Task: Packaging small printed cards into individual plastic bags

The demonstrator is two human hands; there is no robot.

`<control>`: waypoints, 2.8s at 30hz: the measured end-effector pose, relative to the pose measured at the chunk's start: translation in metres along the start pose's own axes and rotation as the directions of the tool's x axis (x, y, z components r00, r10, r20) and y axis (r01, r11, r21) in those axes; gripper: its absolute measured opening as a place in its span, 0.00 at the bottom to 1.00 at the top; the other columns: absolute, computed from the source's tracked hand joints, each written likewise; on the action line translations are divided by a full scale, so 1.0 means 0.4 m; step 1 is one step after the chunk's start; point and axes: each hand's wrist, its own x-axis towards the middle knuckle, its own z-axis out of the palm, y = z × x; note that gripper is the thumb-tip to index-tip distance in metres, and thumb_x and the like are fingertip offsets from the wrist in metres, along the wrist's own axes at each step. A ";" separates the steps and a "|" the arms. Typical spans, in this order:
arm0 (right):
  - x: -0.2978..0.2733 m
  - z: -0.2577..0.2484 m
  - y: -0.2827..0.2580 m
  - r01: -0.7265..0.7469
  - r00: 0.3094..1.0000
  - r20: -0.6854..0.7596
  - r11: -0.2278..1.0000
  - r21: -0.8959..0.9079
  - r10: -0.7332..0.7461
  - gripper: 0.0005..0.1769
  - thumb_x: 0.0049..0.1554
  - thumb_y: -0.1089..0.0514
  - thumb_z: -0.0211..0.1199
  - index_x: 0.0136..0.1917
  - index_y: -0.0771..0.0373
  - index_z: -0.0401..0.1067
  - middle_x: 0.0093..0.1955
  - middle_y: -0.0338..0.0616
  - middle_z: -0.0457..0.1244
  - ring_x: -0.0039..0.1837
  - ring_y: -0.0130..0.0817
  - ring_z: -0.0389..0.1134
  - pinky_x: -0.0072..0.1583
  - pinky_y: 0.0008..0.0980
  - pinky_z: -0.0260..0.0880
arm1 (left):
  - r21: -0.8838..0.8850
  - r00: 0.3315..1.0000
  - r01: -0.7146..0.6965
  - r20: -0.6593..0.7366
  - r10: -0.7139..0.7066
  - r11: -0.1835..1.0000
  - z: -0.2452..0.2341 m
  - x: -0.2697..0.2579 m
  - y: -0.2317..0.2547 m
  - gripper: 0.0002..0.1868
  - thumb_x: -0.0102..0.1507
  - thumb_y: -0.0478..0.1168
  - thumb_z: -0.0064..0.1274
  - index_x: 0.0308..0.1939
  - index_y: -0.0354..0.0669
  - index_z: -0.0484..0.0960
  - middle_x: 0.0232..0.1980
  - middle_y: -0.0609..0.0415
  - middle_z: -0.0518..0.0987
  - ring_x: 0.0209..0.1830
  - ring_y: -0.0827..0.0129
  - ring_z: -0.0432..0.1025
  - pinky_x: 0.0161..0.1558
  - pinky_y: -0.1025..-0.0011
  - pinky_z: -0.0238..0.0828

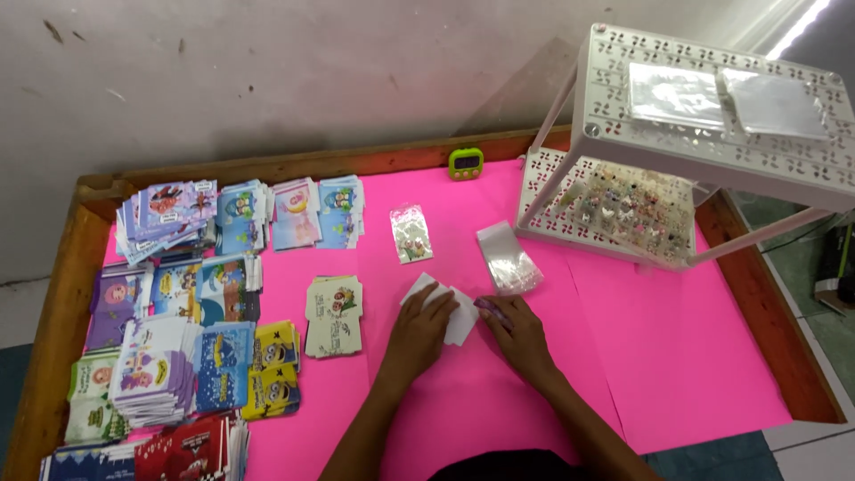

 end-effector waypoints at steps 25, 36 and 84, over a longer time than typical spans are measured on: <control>-0.022 0.029 0.041 0.291 0.949 0.116 0.956 0.025 -0.292 0.13 0.51 0.59 0.72 0.45 0.64 0.72 0.41 0.54 0.66 0.46 0.55 0.73 0.44 0.49 0.76 | 0.015 0.999 0.035 0.024 -0.035 0.999 0.037 -0.011 -0.017 0.13 0.69 0.41 0.48 0.56 0.54 0.81 0.64 0.59 0.79 0.76 0.59 0.60 0.71 0.56 0.57; -0.020 0.047 0.048 0.163 0.981 0.112 0.986 -0.022 -0.159 0.12 0.52 0.57 0.70 0.47 0.63 0.73 0.42 0.53 0.67 0.46 0.54 0.74 0.44 0.48 0.78 | -0.026 0.997 0.075 -0.031 -0.076 0.997 0.020 0.000 -0.009 0.07 0.67 0.40 0.53 0.46 0.51 0.87 0.56 0.57 0.83 0.72 0.58 0.66 0.68 0.55 0.61; -0.043 0.042 0.019 0.229 0.951 0.218 0.973 -0.027 -0.218 0.10 0.53 0.57 0.71 0.45 0.61 0.74 0.41 0.50 0.66 0.45 0.52 0.74 0.43 0.46 0.77 | -0.034 0.995 0.089 -0.042 -0.091 0.995 -0.015 0.009 0.016 0.03 0.66 0.38 0.57 0.39 0.47 0.86 0.49 0.52 0.86 0.68 0.55 0.69 0.62 0.56 0.68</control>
